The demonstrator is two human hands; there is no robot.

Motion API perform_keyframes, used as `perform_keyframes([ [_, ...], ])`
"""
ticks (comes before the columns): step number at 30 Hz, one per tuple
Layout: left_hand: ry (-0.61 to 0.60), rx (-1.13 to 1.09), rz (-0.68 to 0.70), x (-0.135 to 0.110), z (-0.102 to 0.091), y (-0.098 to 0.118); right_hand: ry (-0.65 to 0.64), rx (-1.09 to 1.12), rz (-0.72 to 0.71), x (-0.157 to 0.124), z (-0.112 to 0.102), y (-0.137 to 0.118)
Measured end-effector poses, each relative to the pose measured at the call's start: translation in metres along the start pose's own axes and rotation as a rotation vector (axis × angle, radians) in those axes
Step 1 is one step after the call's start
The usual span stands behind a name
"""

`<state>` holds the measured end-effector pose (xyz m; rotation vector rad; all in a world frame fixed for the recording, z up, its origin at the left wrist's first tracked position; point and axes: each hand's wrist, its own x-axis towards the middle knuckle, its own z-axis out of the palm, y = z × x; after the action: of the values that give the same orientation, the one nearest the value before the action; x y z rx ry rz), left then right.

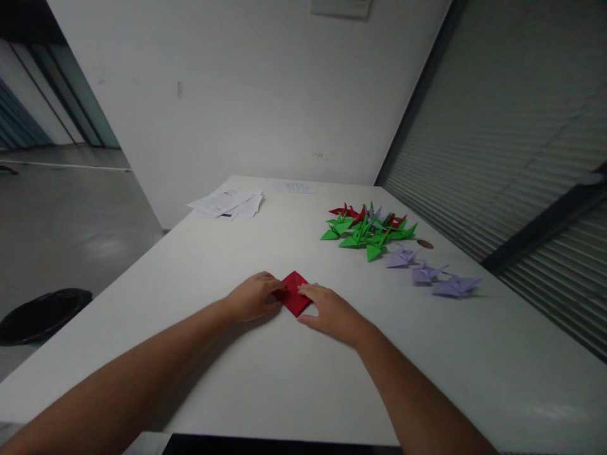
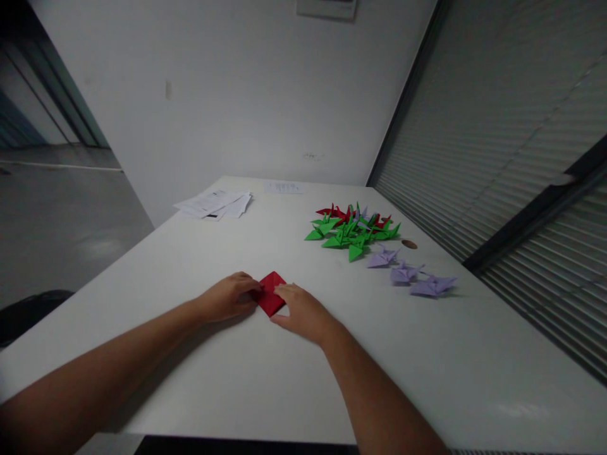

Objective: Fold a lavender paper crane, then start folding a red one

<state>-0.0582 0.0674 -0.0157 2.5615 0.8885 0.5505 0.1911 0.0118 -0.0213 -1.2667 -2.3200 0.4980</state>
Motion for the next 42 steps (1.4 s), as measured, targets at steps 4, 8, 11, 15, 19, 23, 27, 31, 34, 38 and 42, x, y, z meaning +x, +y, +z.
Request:
perform_keyframes([
  [4, 0.005, 0.013, -0.057, 0.0, 0.003, -0.001, -0.03, -0.021, -0.004, -0.001, -0.006, 0.004],
  [8, 0.002, 0.004, -0.085, 0.001, 0.002, -0.004, -0.032, -0.044, 0.052, -0.001, -0.017, 0.011],
  [11, 0.008, -0.006, -0.101, 0.002, 0.003, -0.004, -0.041, -0.033, 0.052, -0.001, -0.021, 0.017],
  [15, 0.02, -0.025, -0.124, 0.003, 0.003, -0.003, -0.023, -0.001, 0.038, -0.002, -0.021, 0.02],
  [19, 0.031, -0.031, -0.15, 0.004, 0.003, 0.0, -0.003, 0.006, 0.036, 0.0, -0.02, 0.016],
  [23, 0.02, -0.066, -0.169, 0.005, 0.003, -0.002, 0.016, 0.004, 0.047, 0.001, -0.021, 0.012],
  [27, 0.009, -0.116, -0.2, 0.005, 0.002, -0.005, 0.028, 0.002, 0.067, 0.002, -0.02, 0.012],
  [31, 0.003, -0.114, -0.201, 0.005, 0.001, -0.004, 0.04, -0.018, 0.079, 0.003, -0.017, 0.013],
  [34, 0.015, -0.089, -0.176, 0.004, 0.0, -0.002, 0.047, -0.046, 0.061, 0.004, -0.016, 0.013],
  [38, 0.012, -0.062, -0.166, 0.003, 0.001, -0.003, 0.054, -0.079, 0.036, 0.005, -0.015, 0.013],
  [42, 0.021, -0.047, -0.164, 0.003, 0.002, -0.003, 0.074, -0.111, 0.032, 0.005, -0.013, 0.014],
])
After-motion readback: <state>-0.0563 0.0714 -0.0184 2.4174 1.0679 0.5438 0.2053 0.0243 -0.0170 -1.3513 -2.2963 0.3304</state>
